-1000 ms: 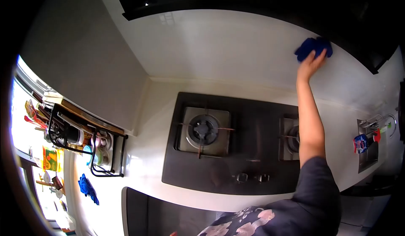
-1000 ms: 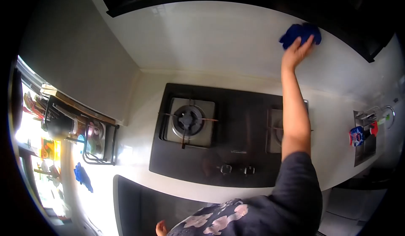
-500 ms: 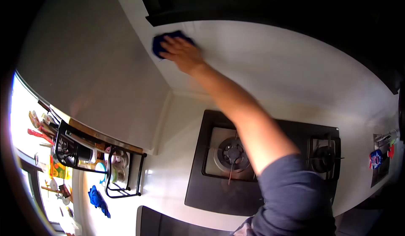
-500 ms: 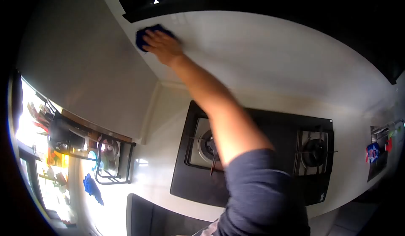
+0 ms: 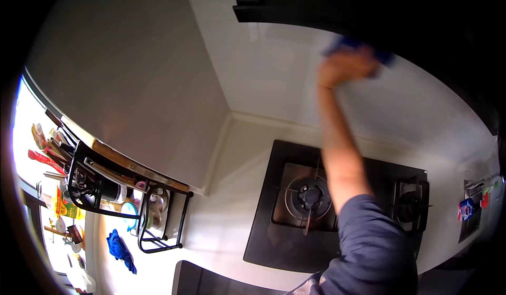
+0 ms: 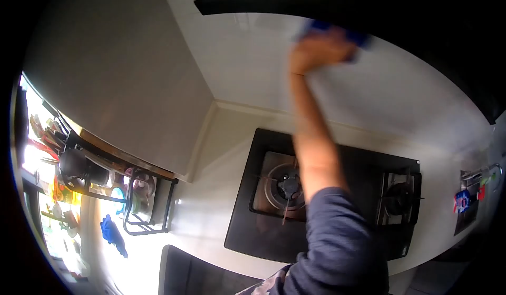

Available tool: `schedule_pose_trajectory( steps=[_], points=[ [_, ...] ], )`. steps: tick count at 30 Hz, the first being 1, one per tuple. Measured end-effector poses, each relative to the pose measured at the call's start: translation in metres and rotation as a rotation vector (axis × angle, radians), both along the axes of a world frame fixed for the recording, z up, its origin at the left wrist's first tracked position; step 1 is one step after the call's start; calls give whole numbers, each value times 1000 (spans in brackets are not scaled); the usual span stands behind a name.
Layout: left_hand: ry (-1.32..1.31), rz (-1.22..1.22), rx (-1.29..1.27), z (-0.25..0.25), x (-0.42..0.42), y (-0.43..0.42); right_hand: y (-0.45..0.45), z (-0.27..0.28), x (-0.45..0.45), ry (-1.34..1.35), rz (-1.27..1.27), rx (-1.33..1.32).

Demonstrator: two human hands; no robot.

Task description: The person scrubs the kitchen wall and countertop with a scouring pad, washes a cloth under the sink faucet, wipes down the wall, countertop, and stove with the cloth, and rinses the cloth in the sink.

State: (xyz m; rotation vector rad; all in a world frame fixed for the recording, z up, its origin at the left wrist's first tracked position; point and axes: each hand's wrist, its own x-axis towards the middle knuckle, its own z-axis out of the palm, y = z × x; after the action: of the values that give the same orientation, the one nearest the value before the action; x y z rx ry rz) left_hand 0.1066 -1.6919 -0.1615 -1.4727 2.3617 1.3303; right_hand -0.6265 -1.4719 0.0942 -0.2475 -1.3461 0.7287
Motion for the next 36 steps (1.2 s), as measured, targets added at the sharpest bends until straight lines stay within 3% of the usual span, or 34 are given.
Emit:
schedule_pose_trajectory(
  steps=[2,3,4,5,6,8,10,12,15,17,18,20,22,23,24,26,28,30,33,34,35,36],
  points=[
    [-8,-2,-14,0,1,4,-120,-1,-2,52,372,-66],
    [-8,-3,-21,1,1,7,-153,3,22,-145,211,363],
    [-8,-8,-31,1,2,11,-181,3,26,-349,587,559],
    [-4,-10,-41,1,1,15,-211,-14,-3,-67,435,933],
    [2,-16,-51,1,-1,19,-201,6,25,-258,457,997],
    [17,-53,-57,-2,-12,25,-170,20,27,-364,386,1147],
    [42,-123,-65,-3,-30,27,-101,14,23,-246,487,1212],
    [66,-186,-64,-3,-46,27,-7,31,40,-61,277,1159],
    [64,-287,-89,-7,-85,53,172,39,62,-274,326,1157],
    [62,-314,-92,-10,-102,80,304,29,59,-106,194,1106],
    [60,-328,-91,-13,-106,94,372,30,78,-312,63,1099],
    [51,-338,-83,-16,-111,127,501,17,97,-346,43,973],
    [46,-330,-76,-21,-104,159,616,-2,113,-363,-85,596],
    [42,-320,-75,-22,-97,174,676,-26,102,-164,304,115],
    [38,-309,-67,-23,-87,188,733,-44,115,-512,-246,275],
    [18,-276,-54,-23,-60,210,755,-55,130,-265,133,-359],
    [-6,-235,-42,-22,-26,227,720,-60,120,-214,127,-400],
    [-35,-188,-37,-15,10,247,611,-83,103,-309,63,-78],
    [-54,-122,-46,-4,47,265,496,-95,108,-333,364,389],
    [-57,-101,-46,0,63,272,474,-109,112,-438,407,650],
    [-65,-81,-51,2,76,277,472,-116,114,-494,432,1210],
    [-67,-64,-53,4,87,280,468,-121,109,-462,575,1375]
  ],
)
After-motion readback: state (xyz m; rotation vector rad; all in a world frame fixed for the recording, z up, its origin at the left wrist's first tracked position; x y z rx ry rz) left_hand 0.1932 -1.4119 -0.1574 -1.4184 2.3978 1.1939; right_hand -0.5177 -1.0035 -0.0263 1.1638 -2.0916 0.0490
